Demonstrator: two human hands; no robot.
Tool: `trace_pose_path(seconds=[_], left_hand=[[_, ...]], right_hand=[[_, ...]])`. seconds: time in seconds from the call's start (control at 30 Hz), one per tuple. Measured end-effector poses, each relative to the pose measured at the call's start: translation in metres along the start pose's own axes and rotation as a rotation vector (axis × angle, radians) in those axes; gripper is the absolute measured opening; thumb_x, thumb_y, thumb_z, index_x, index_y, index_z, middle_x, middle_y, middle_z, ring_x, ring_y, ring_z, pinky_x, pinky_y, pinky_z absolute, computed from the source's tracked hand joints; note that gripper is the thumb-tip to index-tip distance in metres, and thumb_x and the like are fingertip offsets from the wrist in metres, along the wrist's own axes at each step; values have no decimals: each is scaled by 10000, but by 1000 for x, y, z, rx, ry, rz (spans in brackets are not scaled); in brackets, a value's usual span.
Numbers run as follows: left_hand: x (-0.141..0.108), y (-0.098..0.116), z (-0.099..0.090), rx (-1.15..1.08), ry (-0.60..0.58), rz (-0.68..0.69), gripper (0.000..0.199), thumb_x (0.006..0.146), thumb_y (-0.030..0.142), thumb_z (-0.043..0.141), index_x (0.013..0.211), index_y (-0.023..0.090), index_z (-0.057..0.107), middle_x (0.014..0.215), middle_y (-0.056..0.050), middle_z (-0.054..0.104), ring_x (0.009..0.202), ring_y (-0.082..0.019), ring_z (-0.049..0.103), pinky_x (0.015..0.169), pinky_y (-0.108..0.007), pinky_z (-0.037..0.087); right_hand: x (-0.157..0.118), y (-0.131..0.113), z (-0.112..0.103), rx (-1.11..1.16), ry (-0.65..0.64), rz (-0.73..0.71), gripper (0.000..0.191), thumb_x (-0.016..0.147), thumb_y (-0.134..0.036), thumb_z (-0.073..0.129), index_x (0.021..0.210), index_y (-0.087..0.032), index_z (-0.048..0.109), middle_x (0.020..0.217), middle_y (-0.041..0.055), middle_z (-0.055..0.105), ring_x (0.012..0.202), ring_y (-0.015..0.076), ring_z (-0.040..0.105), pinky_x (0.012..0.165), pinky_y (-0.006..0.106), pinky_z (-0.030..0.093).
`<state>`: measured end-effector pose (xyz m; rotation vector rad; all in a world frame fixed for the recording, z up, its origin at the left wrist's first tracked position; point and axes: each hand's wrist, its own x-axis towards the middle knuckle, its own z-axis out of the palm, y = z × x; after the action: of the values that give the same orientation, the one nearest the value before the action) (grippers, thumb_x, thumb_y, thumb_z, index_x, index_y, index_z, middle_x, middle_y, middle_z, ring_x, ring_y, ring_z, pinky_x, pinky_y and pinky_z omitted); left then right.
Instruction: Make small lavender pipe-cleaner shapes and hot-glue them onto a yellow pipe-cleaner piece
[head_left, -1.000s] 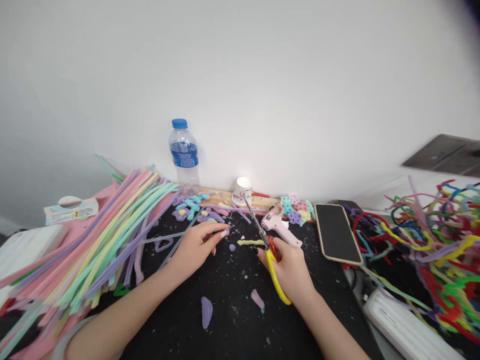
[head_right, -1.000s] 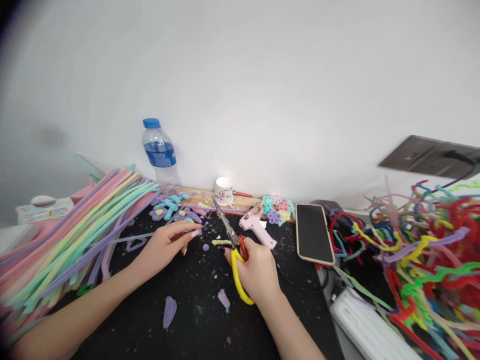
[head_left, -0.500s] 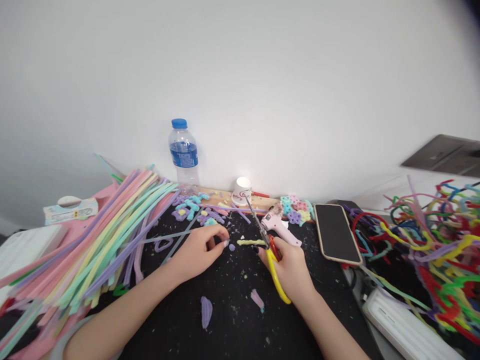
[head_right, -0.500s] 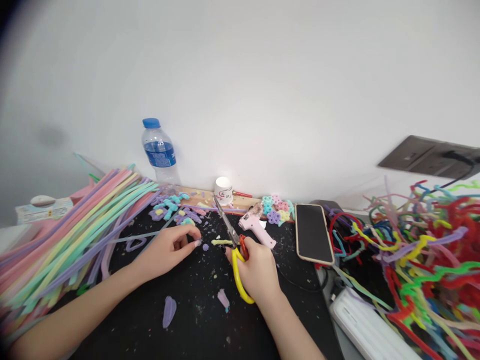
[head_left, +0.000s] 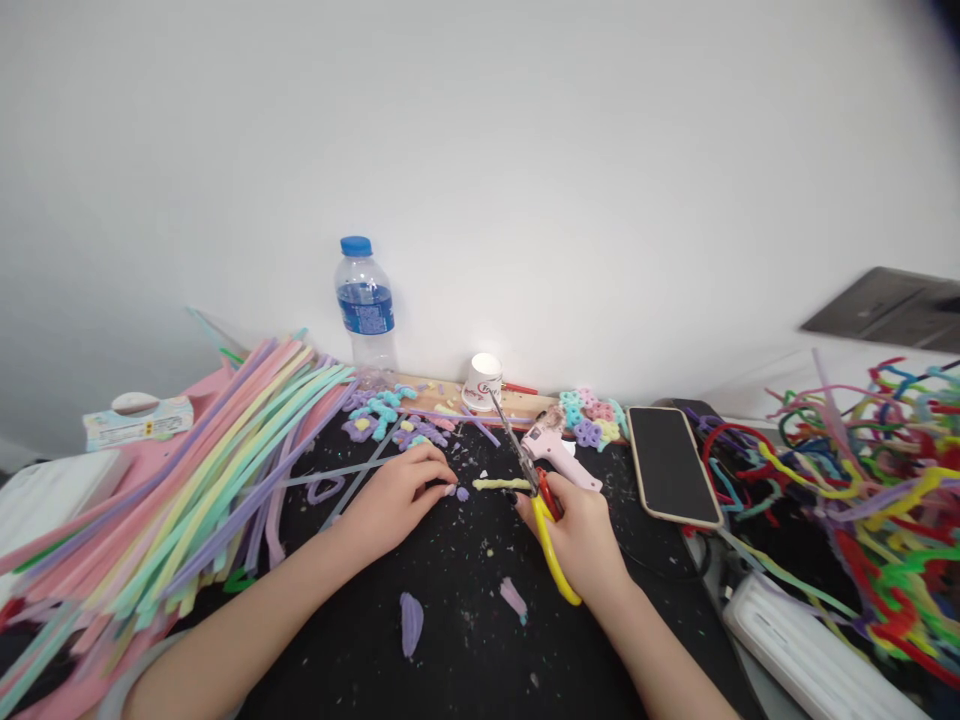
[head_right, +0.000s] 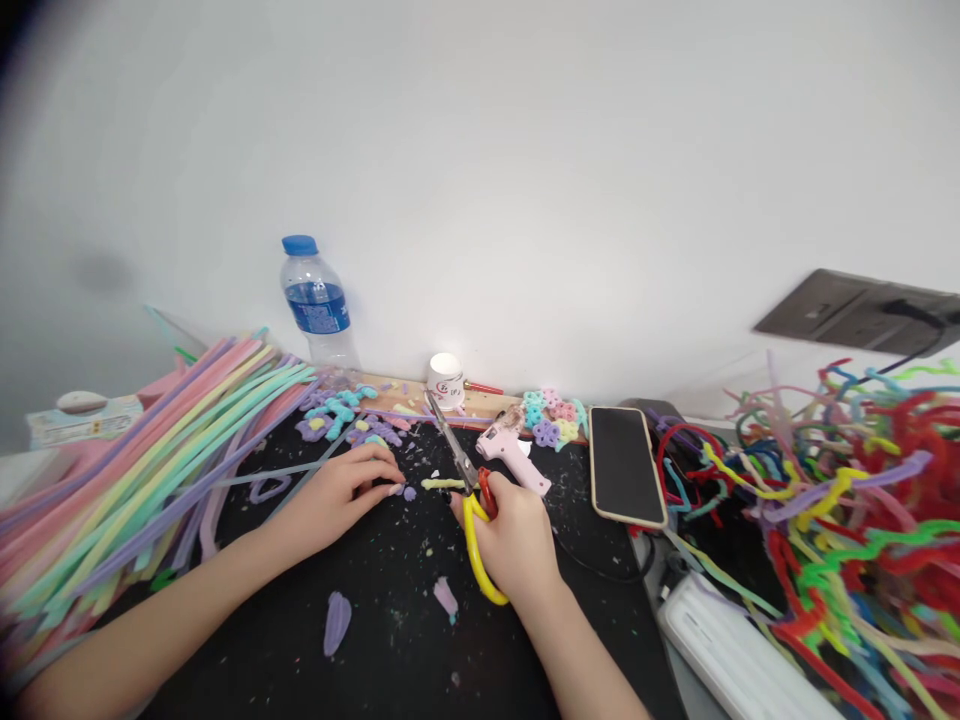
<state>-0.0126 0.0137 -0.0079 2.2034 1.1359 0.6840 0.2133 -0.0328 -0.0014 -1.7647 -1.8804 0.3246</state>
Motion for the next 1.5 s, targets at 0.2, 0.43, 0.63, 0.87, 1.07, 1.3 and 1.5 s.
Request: trace_pose_path(seconds=[0.2, 0.43, 0.63, 0.87, 1.07, 1.3, 1.5], left_hand=[[0, -1, 0, 31, -2, -7, 164, 849, 168, 480, 878, 213, 636, 897, -15, 594, 765, -145, 551, 734, -261, 433], [-1, -1, -1, 68, -45, 10, 200, 878, 191, 453, 902, 202, 651, 875, -17, 628, 845, -154, 571, 788, -261, 414], [-2, 4, -2, 92, -37, 5, 238, 900, 252, 417, 890, 205, 650, 858, -23, 629, 822, -162, 569, 771, -273, 416], [-2, 9, -3, 85, -7, -4, 257, 908, 273, 387, 924, 208, 635, 860, -30, 633, 817, -169, 566, 764, -284, 428], [-2, 4, 0, 84, 1, 27, 237, 876, 180, 415, 976, 217, 626, 869, -24, 620, 815, -158, 566, 763, -267, 432], [-2, 6, -1, 111, -51, 40, 220, 839, 149, 429, 886, 216, 632, 857, -22, 601, 776, -155, 548, 717, -257, 436], [-2, 9, -2, 108, -59, 38, 190, 825, 159, 450, 871, 219, 625, 855, -17, 593, 760, -155, 540, 692, -254, 435]], right_hand=[[0, 0, -1, -6, 1, 1, 394, 765, -434, 534, 565, -207, 281, 490, -72, 301, 456, 88, 286, 448, 203, 238], [0, 1, 0, -1, 7, -3, 398, 769, -438, 535, 566, -206, 283, 493, -71, 304, 460, 90, 298, 455, 204, 240], [0, 1, 1, 5, -6, 13, 388, 772, -441, 529, 571, -206, 295, 499, -69, 320, 467, 94, 306, 462, 206, 247], [1, 0, -1, 0, -8, 25, 388, 769, -447, 529, 566, -205, 302, 496, -68, 320, 461, 93, 314, 457, 205, 246], [1, 0, -1, -4, 8, 10, 387, 770, -436, 532, 567, -206, 297, 495, -69, 319, 457, 91, 316, 455, 206, 245], [1, 1, 0, -17, 29, -2, 389, 765, -429, 541, 561, -207, 294, 487, -70, 324, 449, 89, 323, 447, 206, 247], [1, 1, -1, -29, 42, -22, 382, 770, -420, 540, 553, -209, 308, 479, -68, 342, 440, 89, 336, 441, 208, 248]])
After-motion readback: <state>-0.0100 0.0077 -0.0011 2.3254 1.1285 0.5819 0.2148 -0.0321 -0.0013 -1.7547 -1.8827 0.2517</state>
